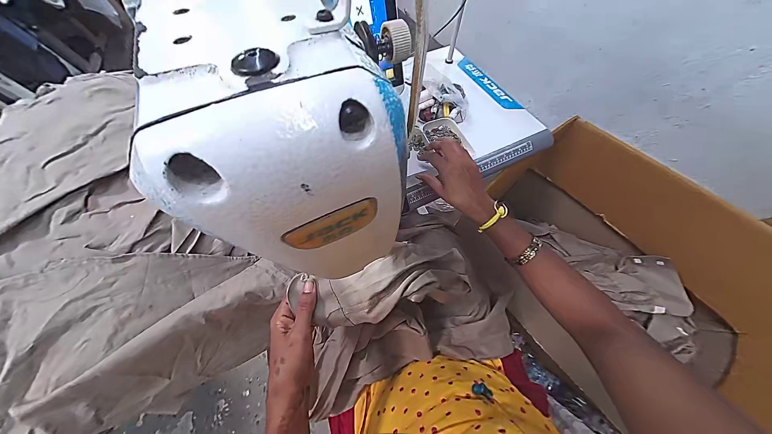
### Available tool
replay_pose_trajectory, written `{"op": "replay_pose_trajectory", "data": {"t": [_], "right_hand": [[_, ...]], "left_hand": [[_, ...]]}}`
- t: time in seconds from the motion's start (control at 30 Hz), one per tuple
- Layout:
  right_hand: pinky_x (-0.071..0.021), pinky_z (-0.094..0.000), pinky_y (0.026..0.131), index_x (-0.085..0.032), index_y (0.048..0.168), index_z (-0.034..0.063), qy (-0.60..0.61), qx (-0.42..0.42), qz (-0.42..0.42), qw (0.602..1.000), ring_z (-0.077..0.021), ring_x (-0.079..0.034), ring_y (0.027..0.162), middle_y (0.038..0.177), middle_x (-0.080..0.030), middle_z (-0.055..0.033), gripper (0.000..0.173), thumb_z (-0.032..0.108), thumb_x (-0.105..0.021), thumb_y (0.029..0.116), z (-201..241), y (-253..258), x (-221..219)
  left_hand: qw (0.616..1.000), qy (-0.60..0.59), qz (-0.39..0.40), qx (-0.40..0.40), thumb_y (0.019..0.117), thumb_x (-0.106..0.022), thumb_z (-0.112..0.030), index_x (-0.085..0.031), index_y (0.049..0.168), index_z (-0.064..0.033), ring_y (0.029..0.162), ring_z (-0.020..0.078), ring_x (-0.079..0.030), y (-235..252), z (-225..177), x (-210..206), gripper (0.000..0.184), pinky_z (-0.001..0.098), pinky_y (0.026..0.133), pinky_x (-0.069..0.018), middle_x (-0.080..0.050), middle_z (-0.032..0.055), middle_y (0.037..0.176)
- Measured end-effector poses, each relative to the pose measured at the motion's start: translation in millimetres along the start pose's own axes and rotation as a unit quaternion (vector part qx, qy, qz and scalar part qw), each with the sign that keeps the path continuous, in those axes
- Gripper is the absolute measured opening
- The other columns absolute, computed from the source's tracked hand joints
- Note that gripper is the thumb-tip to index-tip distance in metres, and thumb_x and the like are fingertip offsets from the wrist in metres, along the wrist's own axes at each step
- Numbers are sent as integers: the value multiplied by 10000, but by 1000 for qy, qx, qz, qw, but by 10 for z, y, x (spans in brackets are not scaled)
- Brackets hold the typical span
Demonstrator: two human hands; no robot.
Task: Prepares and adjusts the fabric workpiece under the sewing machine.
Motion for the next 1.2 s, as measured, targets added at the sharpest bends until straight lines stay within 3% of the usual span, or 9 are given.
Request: {"op": "replay_pose_trajectory", "data": {"t": [0.2, 0.3, 0.43, 0.7, 0.83, 0.93, 1.07, 1.13, 1.2], "right_hand": [[-226, -696, 1186, -662, 1307, 54, -71, 32, 70, 995, -428, -364, 1483, 1497, -529, -194, 580, 347, -830, 836, -113, 299, -305], [-248, -674, 1192, -731, 1094, 15, -38, 33, 47, 998, -412, -462, 1419, 1351, -636, -200, 220, 55, -741, 878, -8, 226, -259], [-460, -598, 1041, -756, 1049, 20, 17, 33, -38, 999, -437, -614, 1214, 1176, -703, -208, 157, 98, -698, 925, 56, 18, -118], [-245, -694, 1180, -743, 1184, 91, -50, 56, 48, 996, -414, -447, 1434, 1395, -617, -185, 247, 195, -663, 974, -37, 154, -182], [-445, -597, 1032, -737, 966, 31, 21, 86, -37, 995, -399, -644, 1186, 1109, -728, -180, 190, 199, -650, 982, 127, -12, 4], [-559, -460, 786, -725, 1001, -23, 151, -44, -42, 987, -276, -704, 855, 930, -722, -165, 145, 102, -663, 958, 198, -67, 184], [-561, -262, 789, -696, 1141, 44, 288, -177, 56, 940, -35, -666, 812, 962, -724, -34, 175, 97, -649, 981, 297, -18, 340], [-542, -210, 756, -717, 1066, 47, 276, -116, 50, 953, 5, -646, 781, 912, -723, 1, 127, 109, -681, 961, 495, -13, 432], [-546, -333, 699, -718, 926, -1, 191, 35, -20, 981, -159, -677, 765, 854, -709, -92, 97, 94, -703, 916, 778, -110, 532]], "left_hand": [[1000, 9, 23, -14, 1074, -432, -152, -597, 1119, -63, 775, 11, -704, -38, 73, 18, 192, 213, 742, -611, -710, -79, 850], [999, 21, 28, -21, 1067, -438, -164, -600, 1113, -67, 771, 12, -702, -50, 74, 36, 194, 215, 740, -610, -708, -86, 847], [999, 19, 34, -7, 1075, -431, -167, -605, 1108, -66, 755, 30, -712, -66, 74, 36, 203, 226, 715, -618, -718, -70, 838], [999, 0, 48, -4, 1082, -410, -140, -601, 1094, -67, 744, 29, -709, -53, 88, 25, 205, 213, 703, -612, -718, -63, 830], [998, -11, 63, -6, 1076, -429, -150, -610, 1126, -51, 775, 43, -719, -86, 110, 52, 212, 221, 729, -615, -732, -51, 861], [998, -22, 56, -2, 1072, -445, -138, -593, 1148, -47, 770, 39, -717, -62, 67, 42, 189, 220, 717, -613, -733, -48, 867], [984, -35, 82, -154, 1031, -551, -158, -628, 1143, -57, 875, 10, -696, -104, 99, -46, 169, 213, 796, -599, -720, -88, 967], [925, 11, 244, -291, 1058, -520, -379, -688, 987, -200, 895, -25, -647, -294, 46, 19, 256, 192, 818, -545, -690, -121, 929], [860, 1, 366, -356, 1080, -478, -391, -669, 918, -185, 868, 37, -638, -465, -153, 240, 325, 219, 819, -526, -666, -49, 872]]}}
Point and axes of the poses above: each hand's wrist, its own y-axis towards the middle knuckle, its own x-axis out of the back of the hand, z = x × y, the point moved 1 cm from there along y, towards the middle knuckle
